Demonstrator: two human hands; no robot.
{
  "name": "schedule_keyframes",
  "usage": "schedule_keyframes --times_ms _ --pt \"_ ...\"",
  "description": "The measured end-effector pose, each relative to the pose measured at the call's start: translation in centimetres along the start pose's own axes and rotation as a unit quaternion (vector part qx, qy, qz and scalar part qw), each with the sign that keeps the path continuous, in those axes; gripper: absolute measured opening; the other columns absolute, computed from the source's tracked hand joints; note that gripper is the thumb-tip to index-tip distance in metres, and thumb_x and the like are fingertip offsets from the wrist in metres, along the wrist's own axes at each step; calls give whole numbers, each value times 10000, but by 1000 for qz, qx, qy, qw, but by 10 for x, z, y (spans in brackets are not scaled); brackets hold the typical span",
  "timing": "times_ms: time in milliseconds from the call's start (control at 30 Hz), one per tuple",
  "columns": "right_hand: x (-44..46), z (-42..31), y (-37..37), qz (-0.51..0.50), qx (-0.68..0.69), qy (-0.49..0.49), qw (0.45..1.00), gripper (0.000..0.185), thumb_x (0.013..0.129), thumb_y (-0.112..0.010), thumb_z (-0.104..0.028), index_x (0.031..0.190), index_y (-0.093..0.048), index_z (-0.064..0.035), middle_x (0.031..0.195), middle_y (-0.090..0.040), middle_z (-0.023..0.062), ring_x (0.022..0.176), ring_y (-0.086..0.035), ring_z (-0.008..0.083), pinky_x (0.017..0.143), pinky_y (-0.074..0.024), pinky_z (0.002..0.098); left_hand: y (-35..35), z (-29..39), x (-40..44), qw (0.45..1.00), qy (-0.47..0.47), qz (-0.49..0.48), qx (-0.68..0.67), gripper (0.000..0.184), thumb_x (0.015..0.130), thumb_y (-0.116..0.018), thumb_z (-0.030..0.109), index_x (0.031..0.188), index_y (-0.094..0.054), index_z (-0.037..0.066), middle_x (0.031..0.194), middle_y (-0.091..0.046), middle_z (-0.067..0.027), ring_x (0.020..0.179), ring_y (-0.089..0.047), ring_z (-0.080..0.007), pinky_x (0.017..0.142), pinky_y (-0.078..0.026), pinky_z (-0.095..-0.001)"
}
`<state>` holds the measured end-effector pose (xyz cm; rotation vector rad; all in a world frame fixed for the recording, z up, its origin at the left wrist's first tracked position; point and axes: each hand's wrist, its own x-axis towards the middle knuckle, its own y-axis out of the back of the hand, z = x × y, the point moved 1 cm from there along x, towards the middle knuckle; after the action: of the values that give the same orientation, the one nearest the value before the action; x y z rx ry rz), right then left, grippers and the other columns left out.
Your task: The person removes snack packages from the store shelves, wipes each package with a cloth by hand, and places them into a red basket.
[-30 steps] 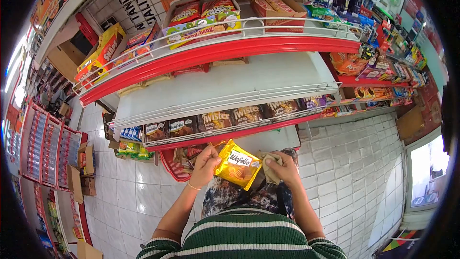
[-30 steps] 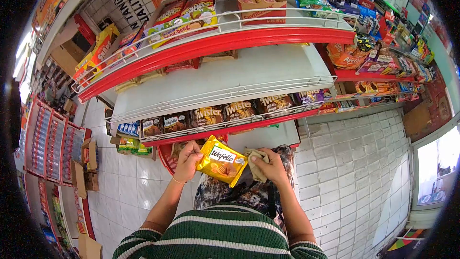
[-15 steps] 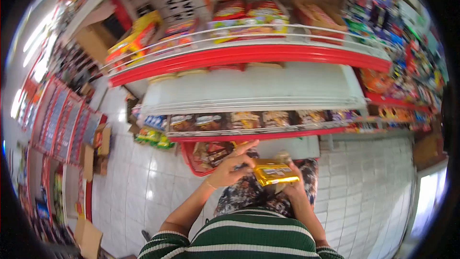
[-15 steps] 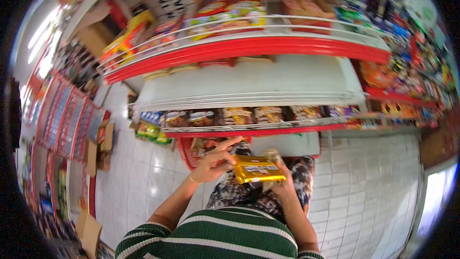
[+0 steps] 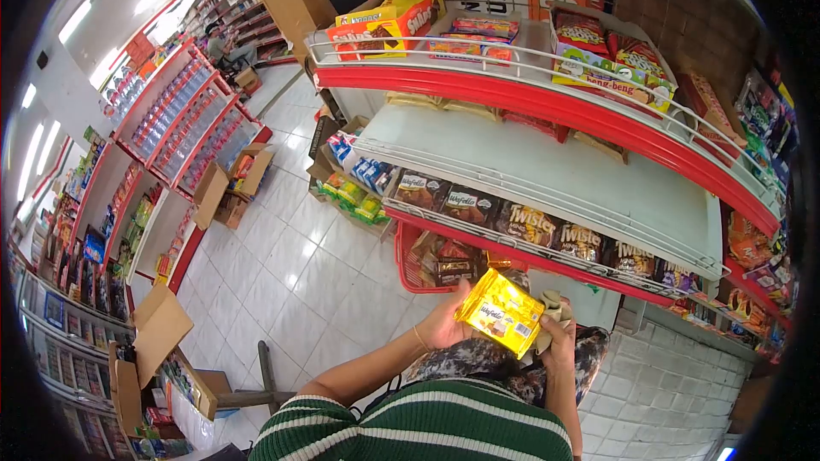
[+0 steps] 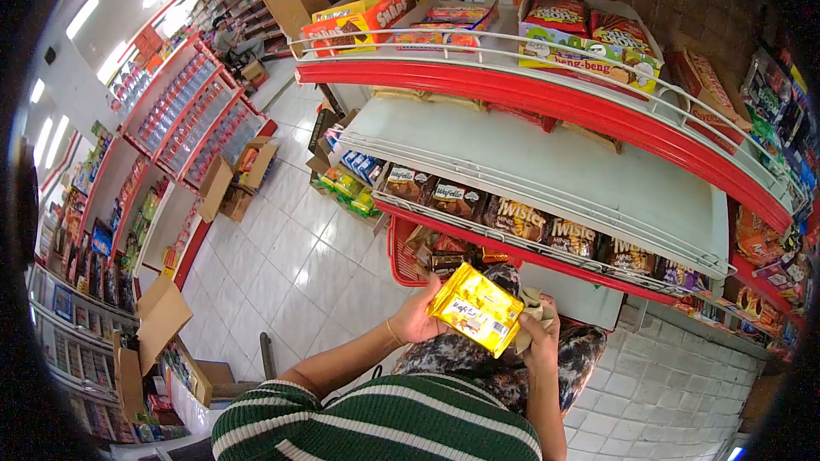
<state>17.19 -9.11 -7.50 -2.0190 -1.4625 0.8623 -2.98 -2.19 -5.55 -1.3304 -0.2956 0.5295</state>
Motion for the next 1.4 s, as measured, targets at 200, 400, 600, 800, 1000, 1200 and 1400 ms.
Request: schedule_keyframes --times_ms 200,400,600,800,1000,1200,1400 --pt "1 -9 3 -6 -93 25 995 354 727 -581 55 1053 -466 -20 992 -564 87 914 -547 163 793 -447 274 -2 -1 3 977 79 117 159 535 882 -391 439 1256 -333 61 1198 -489 -122 1052 -522 -260 775 -482 -497" --pt "12 -20 17 154 -246 154 945 287 787 -612 -67 1041 -489 -13 967 -560 52 840 -513 109 730 -423 237 -5 -15 10 988 98 74 89 559 875 -333 472 1365 -134 292 1346 -325 -60 1154 -427 -301 851 -410 -552" --pt "7 -29 -30 128 -411 270 861 334 897 -445 -279 1083 -493 -7 1041 -540 92 910 -499 171 804 -404 303 -7 -32 28 989 16 114 98 501 896 -328 451 1348 -174 300 1275 -399 -39 1090 -481 -250 833 -437 -489" --pt "-2 -1 -78 -15 -593 321 738 196 762 -611 -125 956 -620 -99 853 -495 128 768 -525 275 623 -463 323 6 -52 30 973 -41 116 193 407 911 -417 318 1252 -321 117 1144 -453 -26 1049 -471 -142 814 -451 -303" --pt "3 -10 -51 80 -620 350 698 200 750 -628 -116 950 -631 -110 809 -501 96 709 -524 252 598 -456 323 -9 -43 24 966 9 170 193 421 930 -329 359 1296 -297 154 1182 -440 -34 1036 -488 -141 775 -476 -307" --pt "14 -19 -16 115 -609 309 722 186 784 -580 -95 961 -616 -53 780 -508 109 705 -502 242 652 -426 304 -22 -29 18 959 -27 100 264 492 933 -288 374 1367 -205 158 1305 -362 -40 1090 -463 -146 839 -450 -309" --pt "20 -25 0 157 -457 285 828 162 839 -533 -109 940 -570 12 835 -533 70 799 -508 156 735 -399 263 -25 -15 10 864 -32 42 500 522 942 -291 338 1351 -208 24 1270 -402 -61 1094 -419 -123 925 -328 -242"
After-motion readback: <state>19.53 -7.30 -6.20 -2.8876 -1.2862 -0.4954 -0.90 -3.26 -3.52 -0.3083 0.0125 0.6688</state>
